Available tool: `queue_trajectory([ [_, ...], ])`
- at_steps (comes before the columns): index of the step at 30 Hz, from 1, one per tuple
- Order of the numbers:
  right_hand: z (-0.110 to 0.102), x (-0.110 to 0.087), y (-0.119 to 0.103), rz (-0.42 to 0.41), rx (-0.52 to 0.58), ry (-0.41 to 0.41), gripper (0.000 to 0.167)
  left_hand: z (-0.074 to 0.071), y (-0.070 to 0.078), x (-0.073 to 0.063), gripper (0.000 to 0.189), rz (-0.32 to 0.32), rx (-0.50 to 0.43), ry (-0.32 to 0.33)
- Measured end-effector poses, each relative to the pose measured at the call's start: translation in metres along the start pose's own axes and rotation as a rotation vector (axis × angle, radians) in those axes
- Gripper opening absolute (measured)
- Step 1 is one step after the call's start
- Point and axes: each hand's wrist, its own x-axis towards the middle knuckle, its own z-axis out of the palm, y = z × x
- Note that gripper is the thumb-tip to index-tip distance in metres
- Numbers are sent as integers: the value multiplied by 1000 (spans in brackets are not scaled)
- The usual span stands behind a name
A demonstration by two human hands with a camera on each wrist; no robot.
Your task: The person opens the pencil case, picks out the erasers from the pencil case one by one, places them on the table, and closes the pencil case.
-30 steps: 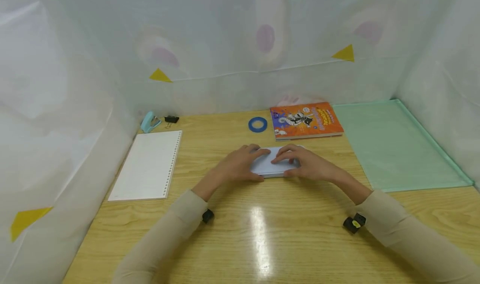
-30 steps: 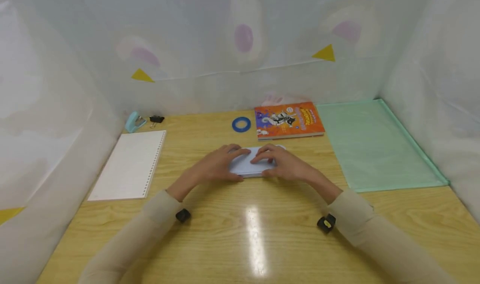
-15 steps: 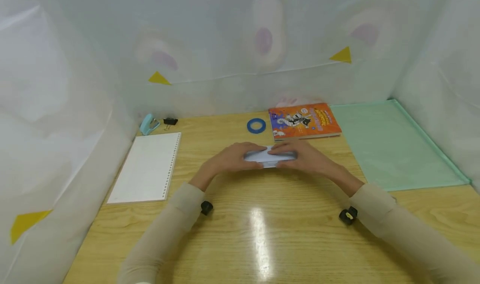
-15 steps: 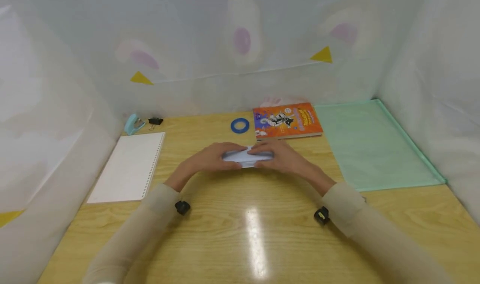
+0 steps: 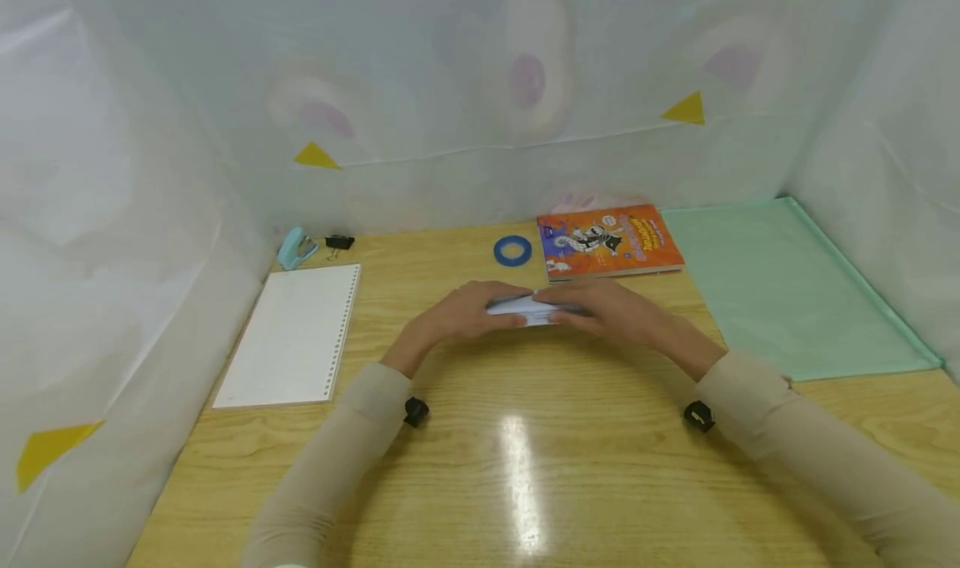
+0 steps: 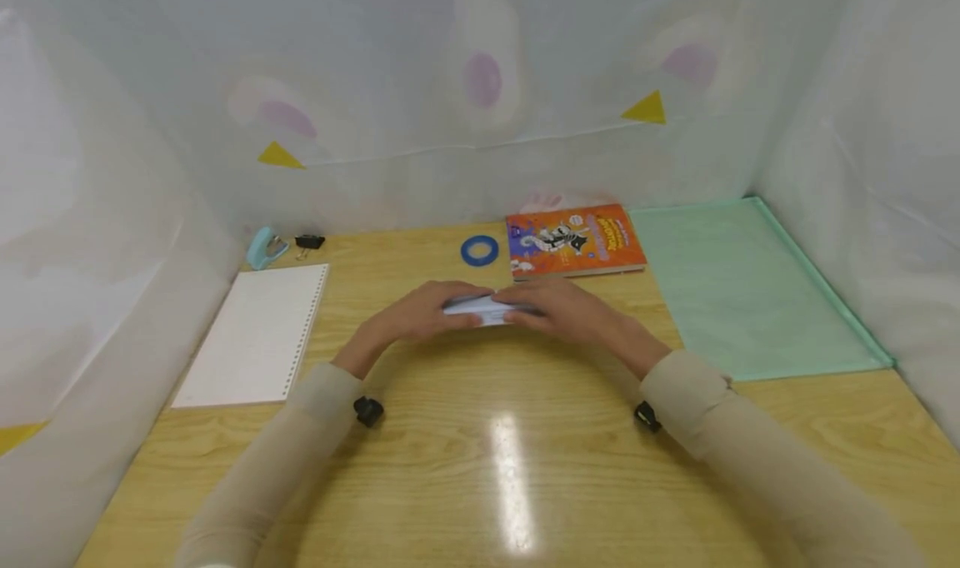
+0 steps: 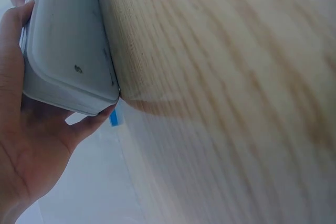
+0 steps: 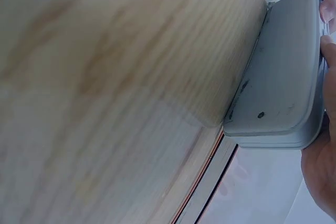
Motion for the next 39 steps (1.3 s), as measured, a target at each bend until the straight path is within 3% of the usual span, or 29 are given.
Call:
queue_trajectory([
  [11,0,3,-2,-33,-66,-16,40,-3,1,-1,64,18,-6,-1],
  [17,-2,-2,1,-80,-37,-20,46,-1,2,-1,71,13,96,-30],
  [25,-19,-26,16,141,9,-155,65,3,13,-7,84,-22,203,-37],
  [33,-19,-35,18,147,27,-164,69,12,18,-10,92,-47,299,-22],
  [39,-32,-39,17,192,63,-158,61,7,10,-22,98,-34,206,-43],
])
